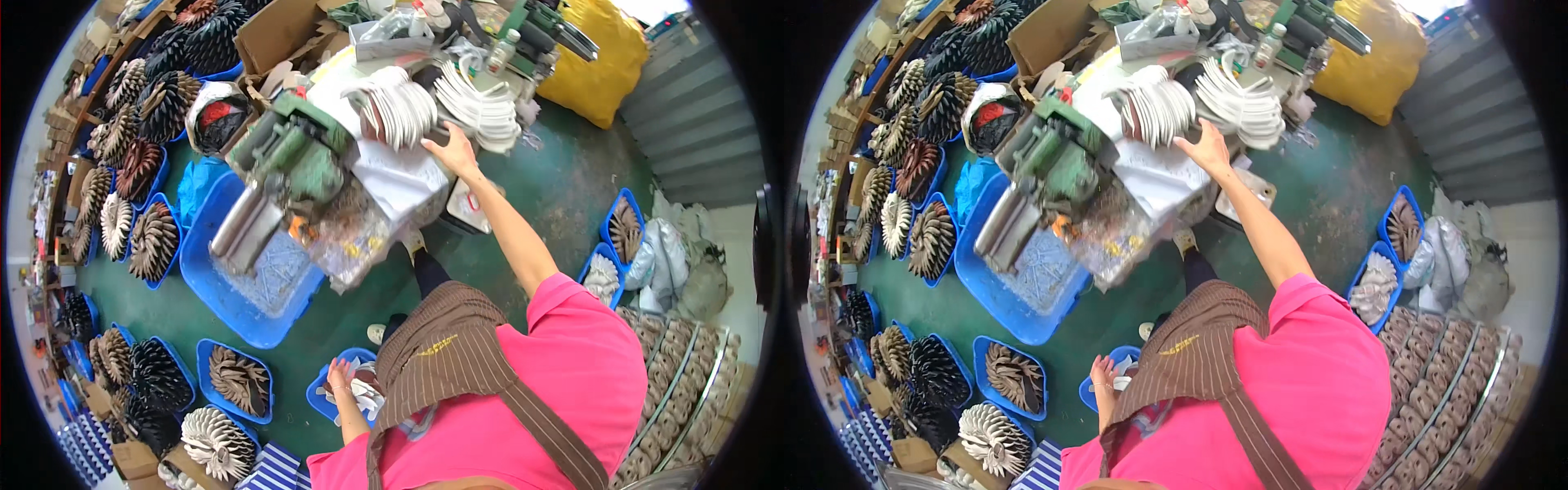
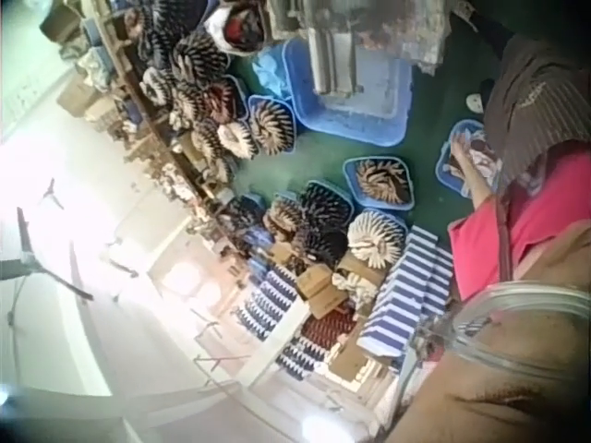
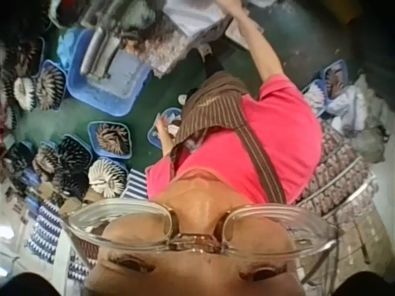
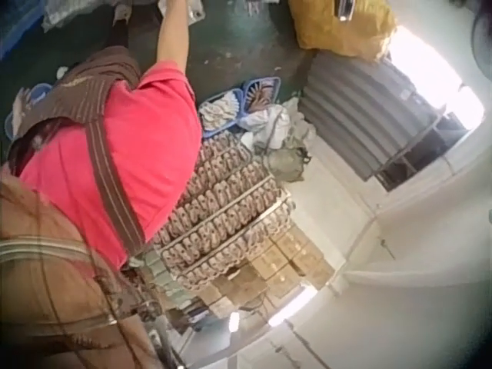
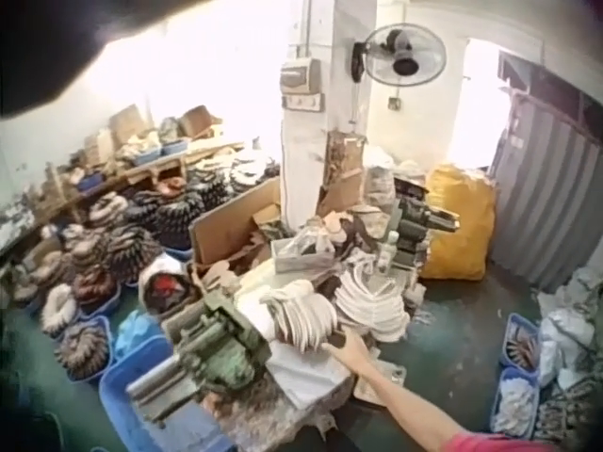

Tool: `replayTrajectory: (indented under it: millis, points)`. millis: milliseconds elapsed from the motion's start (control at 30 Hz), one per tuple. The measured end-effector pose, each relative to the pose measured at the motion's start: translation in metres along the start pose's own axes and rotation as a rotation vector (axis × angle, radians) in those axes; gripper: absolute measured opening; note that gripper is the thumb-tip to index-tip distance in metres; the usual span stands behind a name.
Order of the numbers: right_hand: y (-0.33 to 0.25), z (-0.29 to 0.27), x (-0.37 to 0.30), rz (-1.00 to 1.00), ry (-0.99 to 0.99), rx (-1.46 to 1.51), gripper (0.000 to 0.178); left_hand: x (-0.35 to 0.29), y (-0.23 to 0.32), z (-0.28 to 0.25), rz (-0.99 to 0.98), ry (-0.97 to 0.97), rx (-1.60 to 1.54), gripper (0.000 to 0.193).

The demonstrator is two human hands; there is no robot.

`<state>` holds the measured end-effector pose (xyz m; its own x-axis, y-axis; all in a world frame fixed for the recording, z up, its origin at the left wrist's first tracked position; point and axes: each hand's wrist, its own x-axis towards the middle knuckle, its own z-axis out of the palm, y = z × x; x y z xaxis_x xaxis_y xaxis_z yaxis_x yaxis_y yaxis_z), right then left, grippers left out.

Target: Processing shoe insoles through a machine and sorting them into bins.

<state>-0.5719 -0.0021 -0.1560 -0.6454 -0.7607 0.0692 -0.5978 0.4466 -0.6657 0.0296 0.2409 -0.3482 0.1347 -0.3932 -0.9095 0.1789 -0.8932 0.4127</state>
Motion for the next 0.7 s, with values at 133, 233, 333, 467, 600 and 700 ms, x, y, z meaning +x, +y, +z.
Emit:
replayTrajectory:
  millis: [133,233,333,467,600,700]
  points:
    - [-0.038,0.025,0.113,0.089,-0.201,-0.066,0.123,-0.053,0.074,0.151,0.107,-0.097,0.019,0.042]
    - [-0.061,0.063,0.172,0.132,-0.363,-0.133,0.140,-0.098,0.131,0.252,0.206,-0.269,0.374,0.040]
    - [-0.060,0.098,0.200,0.201,-0.367,-0.312,0.139,-0.127,0.157,0.308,0.382,-0.383,0.518,0.041]
    - [-0.050,0.101,0.208,0.227,-0.282,-0.361,0.128,-0.144,0.181,0.351,0.406,-0.371,0.445,0.037]
    - [-0.033,0.054,0.209,0.112,-0.229,-0.103,0.118,-0.159,0.235,0.410,0.350,-0.469,0.387,0.054]
    - [-0.041,-0.001,0.183,-0.150,-0.180,0.182,0.115,-0.167,0.282,0.448,0.513,-0.639,0.215,0.082]
